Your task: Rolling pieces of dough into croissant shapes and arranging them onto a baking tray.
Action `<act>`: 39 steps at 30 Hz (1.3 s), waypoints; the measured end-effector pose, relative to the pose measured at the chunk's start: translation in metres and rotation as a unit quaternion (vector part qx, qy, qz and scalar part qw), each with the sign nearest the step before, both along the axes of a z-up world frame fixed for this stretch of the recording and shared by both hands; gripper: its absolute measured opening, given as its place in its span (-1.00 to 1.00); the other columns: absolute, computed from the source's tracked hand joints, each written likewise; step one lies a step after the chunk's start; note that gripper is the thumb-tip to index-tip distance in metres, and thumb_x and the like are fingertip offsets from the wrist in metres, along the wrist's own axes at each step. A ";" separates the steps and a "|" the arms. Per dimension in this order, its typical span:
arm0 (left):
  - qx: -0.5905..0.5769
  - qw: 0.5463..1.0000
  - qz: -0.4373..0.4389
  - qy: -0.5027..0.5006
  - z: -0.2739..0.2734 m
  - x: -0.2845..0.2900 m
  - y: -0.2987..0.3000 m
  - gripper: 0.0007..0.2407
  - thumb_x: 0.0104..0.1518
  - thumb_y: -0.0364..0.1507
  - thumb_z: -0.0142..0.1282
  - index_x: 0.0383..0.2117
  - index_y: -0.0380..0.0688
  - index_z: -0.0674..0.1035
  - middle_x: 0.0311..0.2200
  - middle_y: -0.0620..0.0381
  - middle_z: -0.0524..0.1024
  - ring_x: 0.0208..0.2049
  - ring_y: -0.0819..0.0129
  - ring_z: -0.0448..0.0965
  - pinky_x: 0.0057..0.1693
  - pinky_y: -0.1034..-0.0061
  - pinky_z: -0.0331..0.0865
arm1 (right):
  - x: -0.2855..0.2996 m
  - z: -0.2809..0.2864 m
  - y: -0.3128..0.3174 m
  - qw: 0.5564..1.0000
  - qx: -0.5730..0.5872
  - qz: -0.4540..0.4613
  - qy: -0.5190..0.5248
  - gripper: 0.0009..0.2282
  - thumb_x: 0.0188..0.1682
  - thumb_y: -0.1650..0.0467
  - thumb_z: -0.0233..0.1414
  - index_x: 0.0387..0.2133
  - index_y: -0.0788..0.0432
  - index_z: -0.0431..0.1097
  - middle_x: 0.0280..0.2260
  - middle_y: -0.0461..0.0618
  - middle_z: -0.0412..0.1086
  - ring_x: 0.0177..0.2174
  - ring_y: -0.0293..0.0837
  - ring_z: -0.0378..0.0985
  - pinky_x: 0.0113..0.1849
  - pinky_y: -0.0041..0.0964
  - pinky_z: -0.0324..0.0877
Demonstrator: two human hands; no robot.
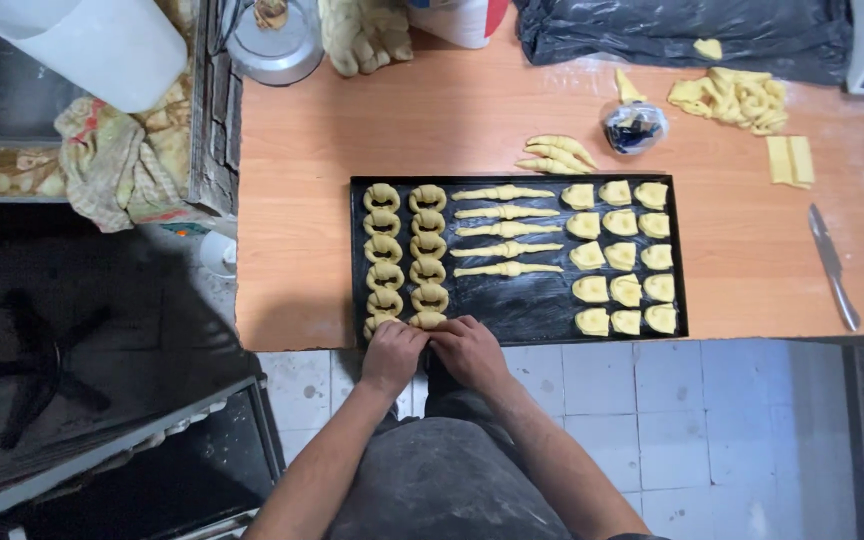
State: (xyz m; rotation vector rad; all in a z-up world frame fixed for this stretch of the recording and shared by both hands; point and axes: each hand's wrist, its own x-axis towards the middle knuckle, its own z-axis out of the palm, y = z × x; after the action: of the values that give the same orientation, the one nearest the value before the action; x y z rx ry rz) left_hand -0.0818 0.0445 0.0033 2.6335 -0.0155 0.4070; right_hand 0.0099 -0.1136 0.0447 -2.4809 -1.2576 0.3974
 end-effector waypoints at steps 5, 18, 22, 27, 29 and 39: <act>0.024 0.999 -0.017 0.025 0.001 0.000 -0.001 -0.86 0.11 -0.46 0.07 -0.31 -0.16 0.68 -0.28 0.11 0.63 -0.13 0.22 0.57 0.06 0.31 0.38 | -0.014 -0.005 -0.010 0.999 0.034 -0.005 -0.036 -0.79 -0.01 0.32 0.11 -0.17 0.11 0.57 -0.03 -0.06 0.47 0.01 0.01 0.42 0.02 -0.11 0.35; -0.014 0.992 0.000 0.126 0.023 0.003 -0.007 -0.70 0.05 -0.54 0.00 -0.07 -0.23 0.60 0.04 -0.06 0.47 0.06 0.08 0.46 0.18 0.10 0.26 | 0.059 0.006 -0.049 0.946 0.287 -0.142 -0.048 -0.77 -0.02 0.42 0.14 -0.08 0.07 0.50 -0.12 0.01 0.53 -0.15 0.04 0.63 -0.11 -0.16 0.53; -0.130 0.983 0.044 0.124 0.054 0.069 -0.020 -0.73 0.06 -0.53 0.04 -0.09 -0.23 0.58 0.00 -0.05 0.51 0.03 -0.03 0.50 0.13 0.13 0.38 | 0.203 0.002 -0.071 0.939 0.225 -0.258 -0.032 -0.81 0.03 0.39 0.10 -0.10 0.12 0.48 -0.22 0.10 0.53 -0.24 0.10 0.61 -0.18 -0.12 0.51; -0.199 0.979 0.033 0.025 0.061 0.217 -0.035 -0.77 0.18 -0.51 0.05 -0.05 -0.18 0.58 0.02 -0.07 0.51 0.03 -0.06 0.55 0.08 0.21 0.49 | 0.375 -0.026 -0.069 0.943 0.196 -0.170 -0.209 -0.61 0.02 0.34 0.09 0.06 0.36 0.36 -0.01 0.34 0.44 -0.05 0.29 0.51 -0.03 0.05 0.42; -0.219 0.974 0.039 0.053 0.091 0.256 -0.043 -0.76 0.18 -0.50 0.06 -0.03 -0.17 0.57 0.03 -0.06 0.51 0.02 -0.04 0.56 0.07 0.22 0.49 | 0.395 0.000 -0.054 0.974 0.063 -0.209 -0.067 -0.62 -0.01 0.31 0.11 0.03 0.29 0.39 -0.07 0.30 0.47 -0.07 0.24 0.53 -0.01 0.03 0.43; -0.313 0.931 0.147 0.122 0.106 0.301 -0.046 -0.75 0.19 -0.51 0.07 0.00 -0.18 0.55 0.03 -0.03 0.50 -0.06 0.21 0.62 0.01 0.43 0.57 | 0.419 0.018 -0.035 0.969 -0.173 -0.103 0.143 -0.51 -0.07 0.13 0.16 0.00 0.21 0.38 -0.20 0.25 0.55 -0.17 0.20 0.61 -0.11 0.09 0.46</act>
State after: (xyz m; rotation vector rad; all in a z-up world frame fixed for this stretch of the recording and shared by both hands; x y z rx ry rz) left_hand 0.2190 -0.0016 0.1093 2.0294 0.5108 0.1391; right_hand 0.4286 -0.1484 0.0626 -2.6751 -0.8655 0.9518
